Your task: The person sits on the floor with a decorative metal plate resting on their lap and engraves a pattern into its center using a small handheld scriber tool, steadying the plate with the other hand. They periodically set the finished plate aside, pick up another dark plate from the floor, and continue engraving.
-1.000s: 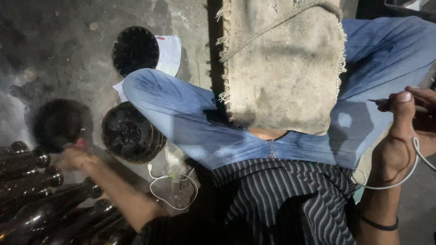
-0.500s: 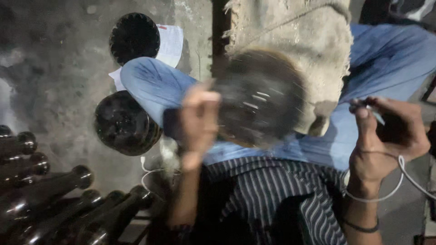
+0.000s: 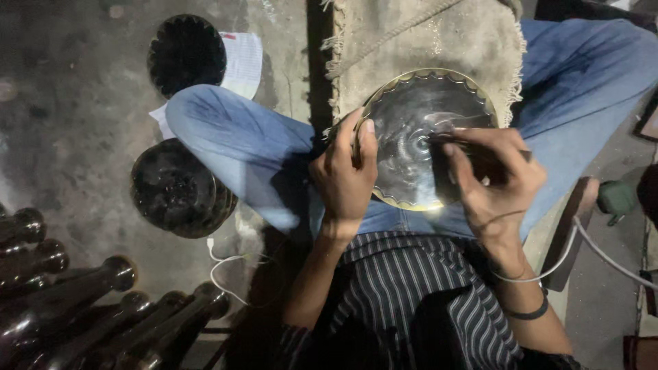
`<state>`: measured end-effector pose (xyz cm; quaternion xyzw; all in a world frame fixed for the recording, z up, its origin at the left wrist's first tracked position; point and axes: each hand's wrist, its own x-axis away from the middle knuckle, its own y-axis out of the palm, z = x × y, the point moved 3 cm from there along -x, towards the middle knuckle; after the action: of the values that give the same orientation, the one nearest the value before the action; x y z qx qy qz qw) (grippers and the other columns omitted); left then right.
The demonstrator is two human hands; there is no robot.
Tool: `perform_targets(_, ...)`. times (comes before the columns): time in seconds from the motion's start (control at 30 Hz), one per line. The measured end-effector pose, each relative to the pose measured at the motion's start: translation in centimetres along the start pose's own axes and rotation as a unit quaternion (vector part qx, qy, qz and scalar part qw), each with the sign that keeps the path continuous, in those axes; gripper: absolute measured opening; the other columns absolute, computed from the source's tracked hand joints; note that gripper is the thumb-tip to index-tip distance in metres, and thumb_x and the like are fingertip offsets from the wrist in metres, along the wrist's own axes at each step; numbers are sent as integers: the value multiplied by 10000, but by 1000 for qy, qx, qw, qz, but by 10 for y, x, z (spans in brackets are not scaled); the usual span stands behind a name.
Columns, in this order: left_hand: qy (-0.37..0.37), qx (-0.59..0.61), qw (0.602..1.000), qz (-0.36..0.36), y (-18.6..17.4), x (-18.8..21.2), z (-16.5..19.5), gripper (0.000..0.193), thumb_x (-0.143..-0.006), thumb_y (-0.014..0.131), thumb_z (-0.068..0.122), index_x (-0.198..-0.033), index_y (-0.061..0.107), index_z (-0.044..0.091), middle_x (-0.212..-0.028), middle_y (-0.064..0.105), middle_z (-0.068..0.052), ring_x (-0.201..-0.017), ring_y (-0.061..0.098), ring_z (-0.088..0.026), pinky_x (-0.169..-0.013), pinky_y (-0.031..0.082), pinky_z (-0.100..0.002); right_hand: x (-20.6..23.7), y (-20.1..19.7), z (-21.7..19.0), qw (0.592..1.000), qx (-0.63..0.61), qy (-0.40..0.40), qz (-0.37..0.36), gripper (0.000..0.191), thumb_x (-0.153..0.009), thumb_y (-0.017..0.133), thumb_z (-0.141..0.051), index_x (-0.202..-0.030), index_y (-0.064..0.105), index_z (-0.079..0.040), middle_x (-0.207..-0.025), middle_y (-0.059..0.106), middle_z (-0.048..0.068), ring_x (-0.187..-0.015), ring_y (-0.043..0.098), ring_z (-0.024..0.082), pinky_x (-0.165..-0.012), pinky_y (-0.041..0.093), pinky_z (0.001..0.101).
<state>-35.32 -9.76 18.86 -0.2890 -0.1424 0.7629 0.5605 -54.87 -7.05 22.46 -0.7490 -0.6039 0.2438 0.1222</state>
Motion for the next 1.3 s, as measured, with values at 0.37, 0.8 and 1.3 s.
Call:
perform_targets(0.37,-29,14,999,-8,-4,1,-5,240,-1050,635,206,-1223,708,57,-1065,773,-147,-886,793,-255,-721,615,-326,0,17,9,995,52,-83,24,117,-999,832,26,-1074,744,16,-1016,740,126,-903,746,193,-799,570,265)
perform_targets(0.8,-14,0,999,-29,-8,1,-6,270,-1073,596,210,-1278,692,63,-973,775,-131,-713,758,-184,-624,561,-304,-4,16,13,996,52,-71,-2,126,-988,835,12,-1088,758,14,-977,706,107,-858,739,152,-737,574,251)
perform_targets(1.3,-18,2,1000,-23,-6,2,-7,271,-1079,593,229,-1268,710,73,-764,719,-99,-540,660,-118,-532,485,-292,-11,9,8,995,59,-72,-39,119,-927,822,1,-1032,771,-19,-957,711,88,-849,725,157,-752,579,258)
